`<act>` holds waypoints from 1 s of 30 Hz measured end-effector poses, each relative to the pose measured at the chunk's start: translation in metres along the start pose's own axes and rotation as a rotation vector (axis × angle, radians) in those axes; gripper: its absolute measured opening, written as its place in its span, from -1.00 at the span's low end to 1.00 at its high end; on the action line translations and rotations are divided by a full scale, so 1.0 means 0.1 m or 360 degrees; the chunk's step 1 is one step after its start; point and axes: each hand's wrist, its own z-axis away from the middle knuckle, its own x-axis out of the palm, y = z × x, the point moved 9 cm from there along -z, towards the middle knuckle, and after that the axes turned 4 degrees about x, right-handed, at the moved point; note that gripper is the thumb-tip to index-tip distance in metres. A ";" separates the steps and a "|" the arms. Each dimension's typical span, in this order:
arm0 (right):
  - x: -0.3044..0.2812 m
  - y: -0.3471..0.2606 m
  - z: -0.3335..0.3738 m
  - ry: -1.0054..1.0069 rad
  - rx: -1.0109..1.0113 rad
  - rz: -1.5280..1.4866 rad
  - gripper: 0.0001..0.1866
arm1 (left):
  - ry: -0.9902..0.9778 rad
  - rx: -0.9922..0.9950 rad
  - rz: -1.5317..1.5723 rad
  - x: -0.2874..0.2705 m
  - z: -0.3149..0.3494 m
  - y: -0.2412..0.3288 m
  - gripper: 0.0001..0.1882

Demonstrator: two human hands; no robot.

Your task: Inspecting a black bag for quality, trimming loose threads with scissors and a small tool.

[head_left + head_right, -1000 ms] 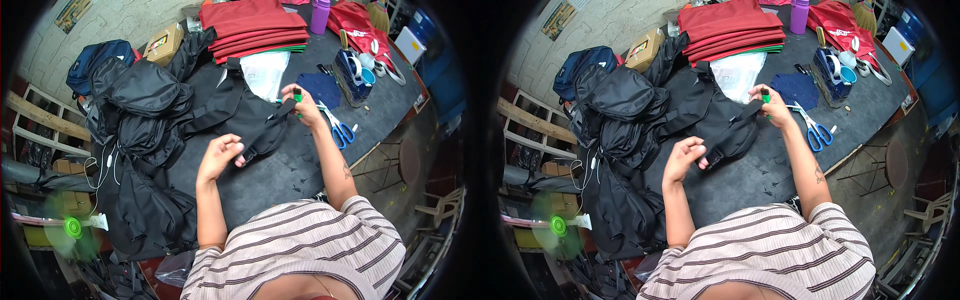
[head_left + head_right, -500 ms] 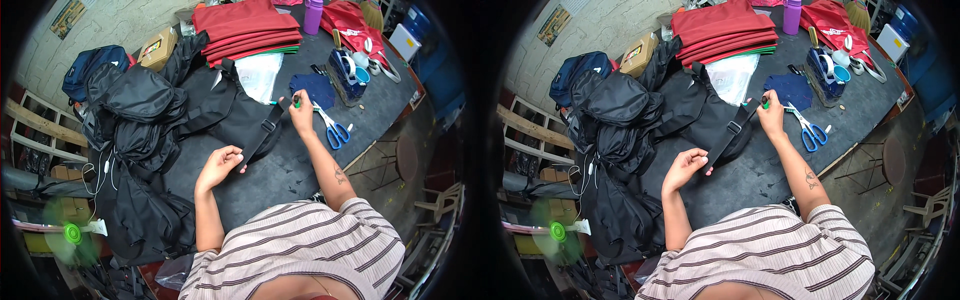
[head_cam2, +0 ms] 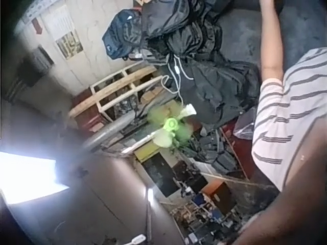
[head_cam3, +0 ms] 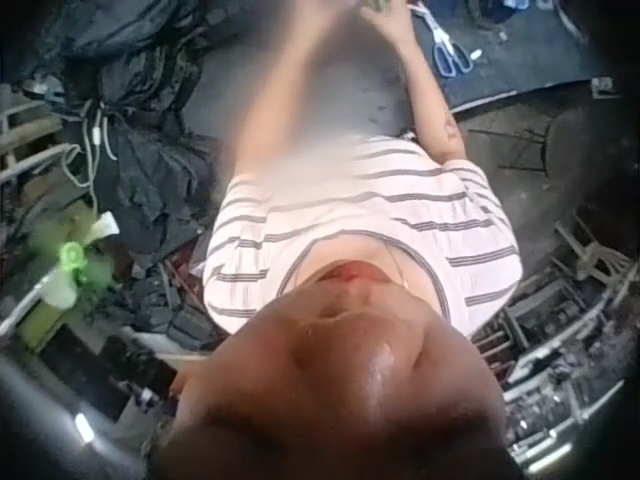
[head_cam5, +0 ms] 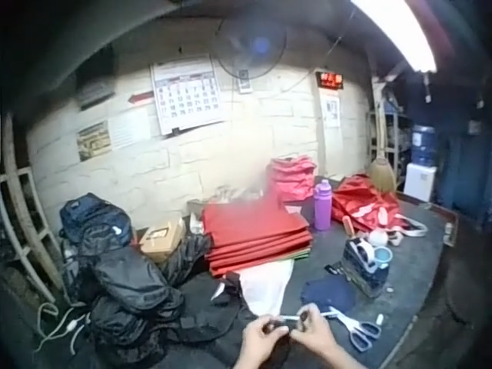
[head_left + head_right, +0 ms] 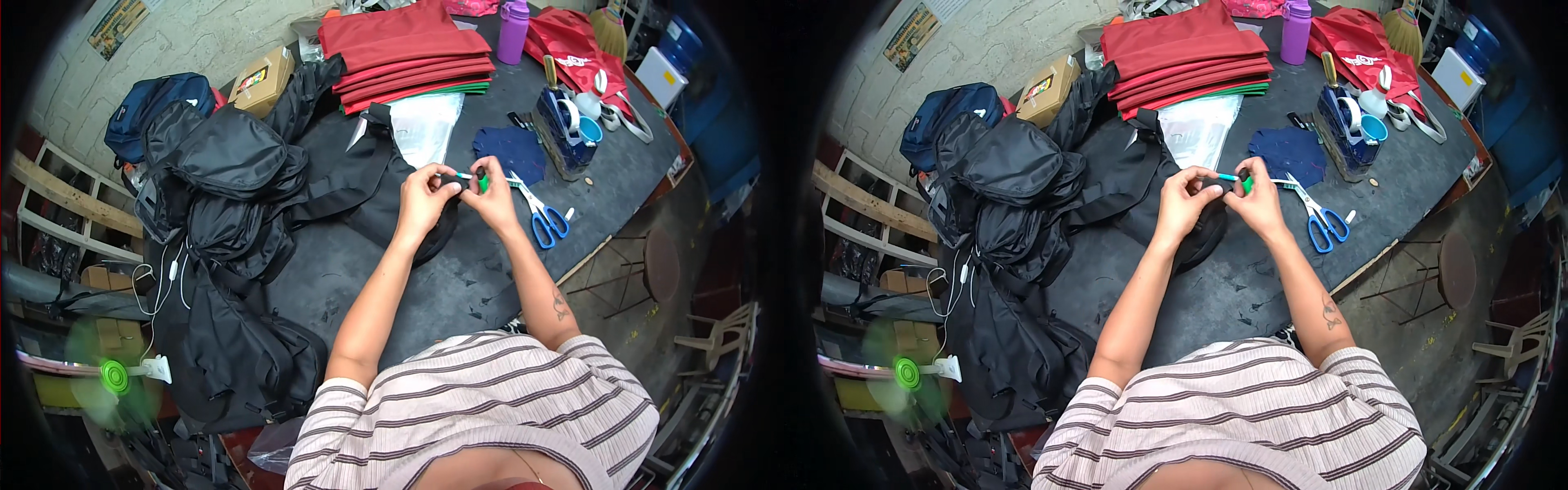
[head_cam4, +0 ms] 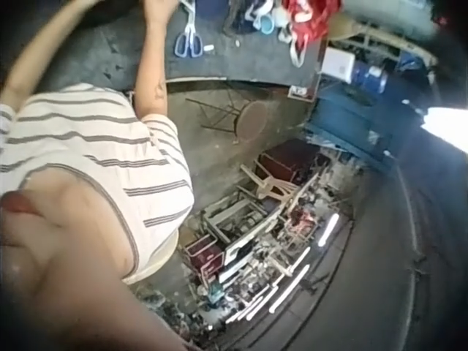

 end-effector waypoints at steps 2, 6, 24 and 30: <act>-0.14 0.07 -0.02 -0.0085 0.0010 -0.0091 -0.60 | 0.0345 0.0144 0.0387 -0.14 -0.01 -0.10 -0.90; -0.19 -0.20 0.00 -0.0207 -0.0044 -0.0316 -0.74 | 0.0649 0.0046 0.0577 -0.41 0.00 -0.24 -0.91; 0.49 -0.71 0.09 0.0046 -0.0503 0.0167 -0.82 | 0.0437 -0.0038 0.1500 -0.31 -0.05 -0.11 -0.75; 0.50 -0.68 0.09 0.0022 -0.0452 0.0180 -0.84 | 0.0422 -0.0071 0.1529 -0.31 -0.05 -0.13 -0.75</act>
